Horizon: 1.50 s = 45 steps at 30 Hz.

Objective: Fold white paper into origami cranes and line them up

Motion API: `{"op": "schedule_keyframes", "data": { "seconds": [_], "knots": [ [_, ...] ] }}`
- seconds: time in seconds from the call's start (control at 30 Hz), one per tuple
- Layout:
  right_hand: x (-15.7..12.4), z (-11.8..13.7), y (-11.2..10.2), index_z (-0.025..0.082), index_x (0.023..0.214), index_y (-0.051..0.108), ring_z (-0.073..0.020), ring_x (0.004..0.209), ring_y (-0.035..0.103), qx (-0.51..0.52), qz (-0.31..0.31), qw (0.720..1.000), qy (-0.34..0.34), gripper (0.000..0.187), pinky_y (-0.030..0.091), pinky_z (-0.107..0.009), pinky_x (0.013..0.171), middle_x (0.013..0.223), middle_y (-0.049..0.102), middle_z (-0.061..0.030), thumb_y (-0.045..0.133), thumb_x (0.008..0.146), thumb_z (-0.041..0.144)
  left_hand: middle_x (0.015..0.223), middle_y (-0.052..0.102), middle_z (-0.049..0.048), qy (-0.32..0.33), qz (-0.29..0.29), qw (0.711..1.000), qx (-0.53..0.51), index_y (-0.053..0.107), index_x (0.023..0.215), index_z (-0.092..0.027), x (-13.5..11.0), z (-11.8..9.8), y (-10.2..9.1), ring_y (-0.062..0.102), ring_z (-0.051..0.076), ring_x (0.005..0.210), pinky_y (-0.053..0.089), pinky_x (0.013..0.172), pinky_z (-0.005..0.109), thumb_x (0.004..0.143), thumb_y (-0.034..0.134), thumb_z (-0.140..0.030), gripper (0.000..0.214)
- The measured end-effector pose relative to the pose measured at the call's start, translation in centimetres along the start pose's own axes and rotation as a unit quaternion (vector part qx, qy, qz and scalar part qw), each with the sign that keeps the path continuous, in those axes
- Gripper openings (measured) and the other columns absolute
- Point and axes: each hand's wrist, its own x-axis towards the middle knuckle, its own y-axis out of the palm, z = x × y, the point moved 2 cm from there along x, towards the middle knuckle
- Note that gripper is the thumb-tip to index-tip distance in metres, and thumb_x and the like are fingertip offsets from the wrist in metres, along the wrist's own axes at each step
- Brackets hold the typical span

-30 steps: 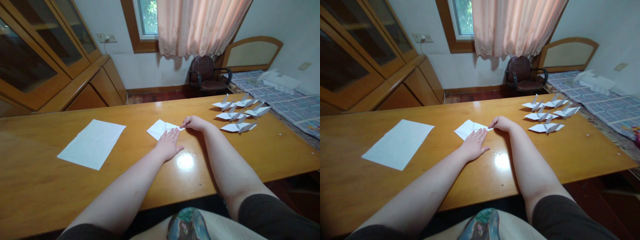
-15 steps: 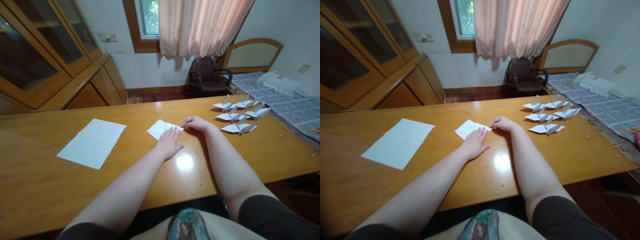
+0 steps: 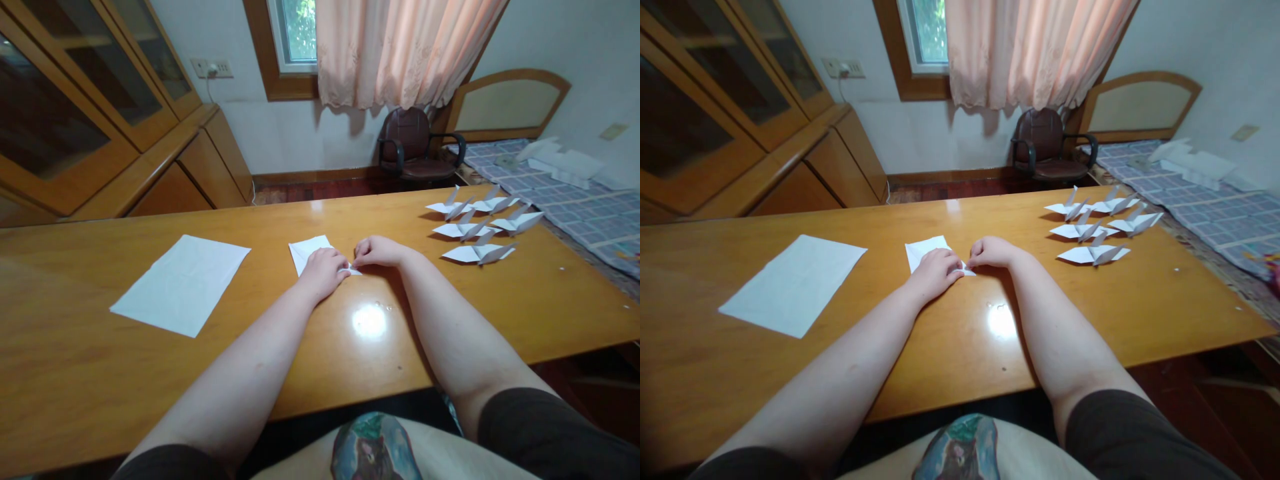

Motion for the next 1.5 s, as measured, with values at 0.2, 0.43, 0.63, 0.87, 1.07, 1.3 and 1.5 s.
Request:
{"op": "schedule_keyframes", "data": {
  "seconds": [0.2,0.43,0.63,0.87,1.07,1.3,1.5],
  "knots": [
    [0.2,0.2,0.2,0.02,0.077,0.078,-0.0145,0.071,0.06,-0.018,0.049,0.999,-0.007,0.016,0.042,-0.022,0.068,0.077,0.072,-0.0014,0.072,0.064,0.028,0.1,0.064,0.0047,0.005,-0.019,0.999,-0.031,0.068,0.085,-0.023,0.3,0.7,0.6,0.056,0.022,0.1,0.043,0.092,0.036,0.084,0.06,-0.031,0.011],
    [0.3,0.1,0.2,0.018,0.08,0.077,-0.0144,0.072,0.06,-0.018,0.07,0.997,-0.018,0.02,0.041,-0.023,0.068,0.079,0.071,-0.0018,0.071,0.064,0.028,0.099,0.064,0.0053,-0.002,-0.036,0.999,-0.025,0.068,0.083,-0.022,0.5,0.7,0.9,0.057,0.023,0.097,0.044,0.09,0.038,0.085,0.059,-0.031,0.013],
    [0.0,0.5,0.2,0.019,0.08,0.077,-0.0154,0.073,0.06,-0.008,0.056,0.998,0.004,0.023,0.041,-0.024,0.067,0.079,0.072,-0.0025,0.071,0.065,0.035,0.098,0.064,0.0052,-0.01,-0.038,0.999,-0.029,0.068,0.082,-0.022,0.5,0.6,1.1,0.057,0.023,0.098,0.044,0.09,0.038,0.084,0.059,-0.031,0.012],
    [0.0,1.1,0.3,0.02,0.079,0.078,-0.0136,0.069,0.058,-0.03,0.067,0.997,0.009,0.02,0.039,-0.023,0.064,0.076,0.071,-0.0011,0.07,0.063,0.029,0.1,0.063,0.0052,-0.016,-0.039,0.999,-0.027,0.068,0.082,-0.022,0.6,0.5,1.2,0.056,0.023,0.099,0.044,0.091,0.038,0.085,0.058,-0.03,0.013],
    [0.0,1.3,0.3,0.019,0.08,0.078,-0.013,0.066,0.056,-0.032,0.07,0.997,0.018,0.02,0.038,-0.023,0.061,0.073,0.07,-0.0004,0.069,0.063,0.026,0.099,0.063,0.0052,-0.017,-0.044,0.998,-0.031,0.068,0.081,-0.022,0.6,0.5,1.3,0.056,0.022,0.098,0.044,0.091,0.038,0.085,0.058,-0.029,0.012],
    [0.1,1.2,0.4,0.018,0.079,0.076,-0.012,0.064,0.053,-0.018,0.09,0.996,0.006,0.02,0.036,-0.023,0.06,0.071,0.068,0.0001,0.069,0.062,0.027,0.099,0.064,0.0057,-0.011,-0.047,0.998,-0.03,0.068,0.081,-0.022,0.6,0.5,1.2,0.056,0.023,0.097,0.044,0.09,0.038,0.084,0.06,-0.029,0.011],
    [0.3,0.5,0.4,0.018,0.086,0.075,-0.0105,0.061,0.047,-0.01,0.09,0.996,-0.011,0.029,0.034,-0.023,0.058,0.067,0.058,0.0026,0.072,0.06,0.03,0.099,0.063,0.0052,-0.016,-0.04,0.999,-0.031,0.068,0.082,-0.023,0.6,0.5,1.1,0.056,0.022,0.098,0.044,0.091,0.038,0.084,0.059,-0.03,0.011]
  ]
}}
